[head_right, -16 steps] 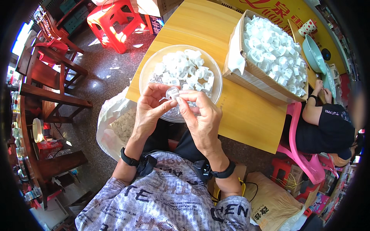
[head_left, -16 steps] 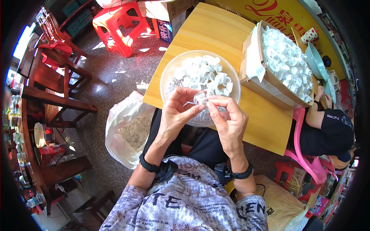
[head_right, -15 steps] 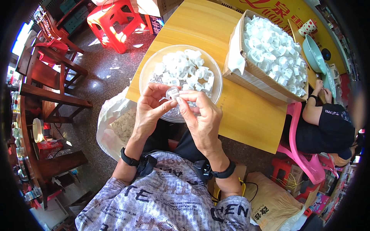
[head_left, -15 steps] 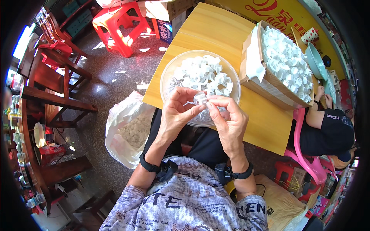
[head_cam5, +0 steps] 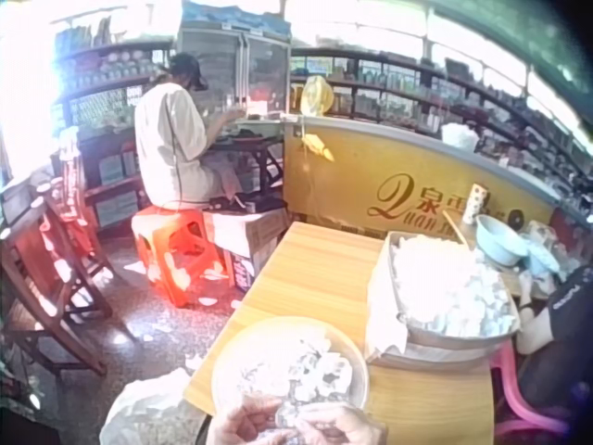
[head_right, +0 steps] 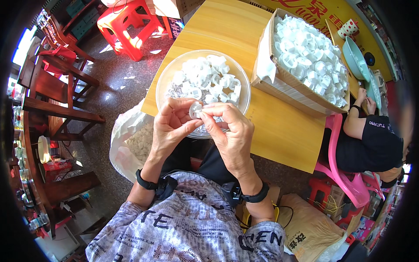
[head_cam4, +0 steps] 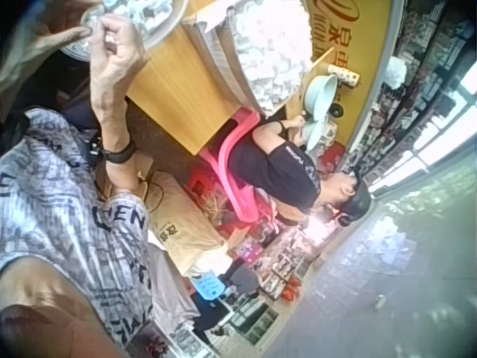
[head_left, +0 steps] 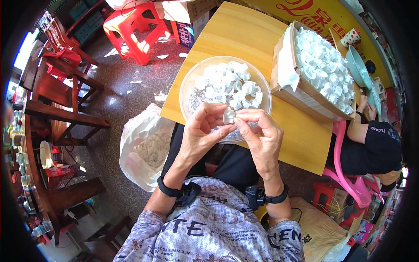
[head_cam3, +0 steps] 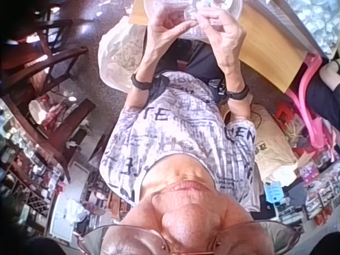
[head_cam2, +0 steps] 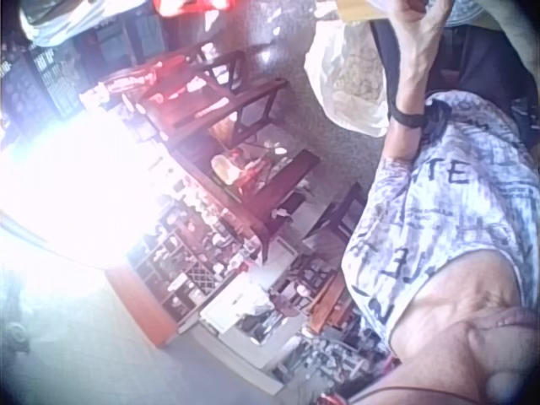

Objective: Assembling small white plastic components by hand.

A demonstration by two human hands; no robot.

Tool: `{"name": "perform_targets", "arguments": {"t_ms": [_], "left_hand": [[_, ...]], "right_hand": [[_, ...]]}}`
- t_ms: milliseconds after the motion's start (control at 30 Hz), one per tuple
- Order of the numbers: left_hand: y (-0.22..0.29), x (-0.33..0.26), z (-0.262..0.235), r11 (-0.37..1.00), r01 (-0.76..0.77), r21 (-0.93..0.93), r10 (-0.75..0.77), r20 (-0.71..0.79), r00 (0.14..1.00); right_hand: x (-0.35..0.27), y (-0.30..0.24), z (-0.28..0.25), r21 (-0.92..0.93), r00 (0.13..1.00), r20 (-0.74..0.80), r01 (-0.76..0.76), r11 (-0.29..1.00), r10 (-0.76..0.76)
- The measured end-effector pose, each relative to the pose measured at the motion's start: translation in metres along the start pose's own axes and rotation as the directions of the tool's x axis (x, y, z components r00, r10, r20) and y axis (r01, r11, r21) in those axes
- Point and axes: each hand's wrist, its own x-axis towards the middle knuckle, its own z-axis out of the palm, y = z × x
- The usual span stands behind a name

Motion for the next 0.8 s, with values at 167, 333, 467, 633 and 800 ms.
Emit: {"name": "perform_targets", "arguments": {"t_ms": [167,333,467,633,800], "left_hand": [[0.006,0.004,-0.003,0.989,0.092,-0.114,-0.086,0.056,0.995],[0.001,0.006,-0.005,1.000,0.023,0.006,-0.023,0.076,0.997],[-0.004,0.002,-0.011,0.994,-0.024,0.111,0.018,0.059,0.998],[-0.007,0.002,-0.006,0.999,0.026,0.048,-0.029,0.063,0.998],[-0.003,0.007,-0.001,0.991,0.121,-0.057,-0.120,0.016,0.993]], "right_hand": [[-0.001,0.004,-0.005,0.206,0.982,0.015,-0.189,0.960,0.190],[-0.002,0.001,-0.012,0.270,0.968,0.053,-0.250,0.930,0.244],[-0.001,0.006,-0.010,0.279,0.953,0.139,-0.297,0.913,0.268],[0.005,0.004,-0.017,0.119,0.977,0.117,-0.194,0.974,0.181],[0.048,-0.019,-0.048,-0.246,0.999,-0.005,0.036,0.969,-0.038]]}}
